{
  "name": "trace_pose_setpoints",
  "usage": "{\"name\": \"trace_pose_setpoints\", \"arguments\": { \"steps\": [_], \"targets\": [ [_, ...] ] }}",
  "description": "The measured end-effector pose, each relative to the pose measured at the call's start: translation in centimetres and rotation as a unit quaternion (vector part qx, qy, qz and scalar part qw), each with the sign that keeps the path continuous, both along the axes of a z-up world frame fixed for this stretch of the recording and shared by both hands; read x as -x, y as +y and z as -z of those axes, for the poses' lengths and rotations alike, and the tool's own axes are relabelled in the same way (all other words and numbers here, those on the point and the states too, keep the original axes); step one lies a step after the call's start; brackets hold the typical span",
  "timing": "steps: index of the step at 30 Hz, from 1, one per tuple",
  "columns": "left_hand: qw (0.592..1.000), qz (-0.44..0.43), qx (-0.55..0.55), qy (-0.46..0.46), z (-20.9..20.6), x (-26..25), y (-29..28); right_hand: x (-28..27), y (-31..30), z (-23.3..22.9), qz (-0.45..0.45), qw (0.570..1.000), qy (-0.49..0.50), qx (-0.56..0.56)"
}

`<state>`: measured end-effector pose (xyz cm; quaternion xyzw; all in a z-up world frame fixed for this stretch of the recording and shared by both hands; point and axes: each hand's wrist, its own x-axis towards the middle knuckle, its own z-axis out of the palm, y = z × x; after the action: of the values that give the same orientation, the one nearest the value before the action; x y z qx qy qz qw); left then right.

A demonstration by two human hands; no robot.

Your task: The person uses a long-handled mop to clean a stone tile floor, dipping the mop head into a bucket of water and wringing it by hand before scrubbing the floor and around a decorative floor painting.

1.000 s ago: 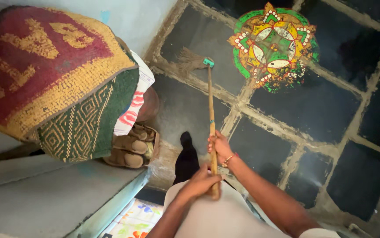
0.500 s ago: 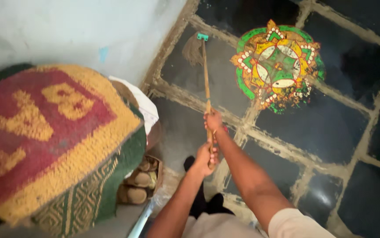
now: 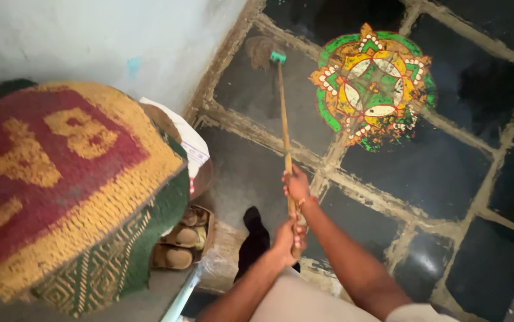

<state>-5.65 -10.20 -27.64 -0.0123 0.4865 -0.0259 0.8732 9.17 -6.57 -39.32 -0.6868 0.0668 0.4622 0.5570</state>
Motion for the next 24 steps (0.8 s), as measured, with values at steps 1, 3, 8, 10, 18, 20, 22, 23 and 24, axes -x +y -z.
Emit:
{"name": "trace_pose_setpoints", "arguments": {
  "steps": [1,3,8,10,18,20,22,23,24],
  "targets": [
    [1.000,-0.009,0.009,0.003,-1.0,0.4,-2.1,0.6,-2.0,-1.0,-0.003,1.000,0.008,0.005],
    [0.999,-0.028,0.033,0.012,-3.4,1.4,-6.5,2.1,-6.8,-3.2,-0.010,0.999,0.027,0.020],
    [0.986,0.092,0.137,-0.019,-9.0,5.0,-16.2,6.5,-20.3,-8.2,0.025,0.988,0.149,-0.016],
    [0.975,0.167,0.118,-0.091,-10.1,6.1,-18.3,7.4,-24.5,-9.3,0.032,0.982,0.184,-0.037],
    [0.914,0.329,0.033,-0.234,-15.7,9.6,-22.7,11.6,-34.1,-14.1,0.103,0.941,0.295,-0.127],
    [0.914,0.330,0.005,-0.237,-16.9,9.8,-22.8,11.9,-34.2,-15.2,0.139,0.931,0.304,-0.147],
    [0.919,0.319,-0.017,-0.233,-17.9,10.2,-22.6,12.1,-33.6,-16.0,0.159,0.921,0.311,-0.172],
    [0.923,0.307,-0.026,-0.228,-18.2,10.0,-22.3,12.0,-33.0,-16.1,0.160,0.917,0.312,-0.188],
    [0.928,0.296,-0.034,-0.223,-18.5,9.8,-22.0,11.8,-32.4,-16.1,0.161,0.913,0.313,-0.204]
  ]
}}
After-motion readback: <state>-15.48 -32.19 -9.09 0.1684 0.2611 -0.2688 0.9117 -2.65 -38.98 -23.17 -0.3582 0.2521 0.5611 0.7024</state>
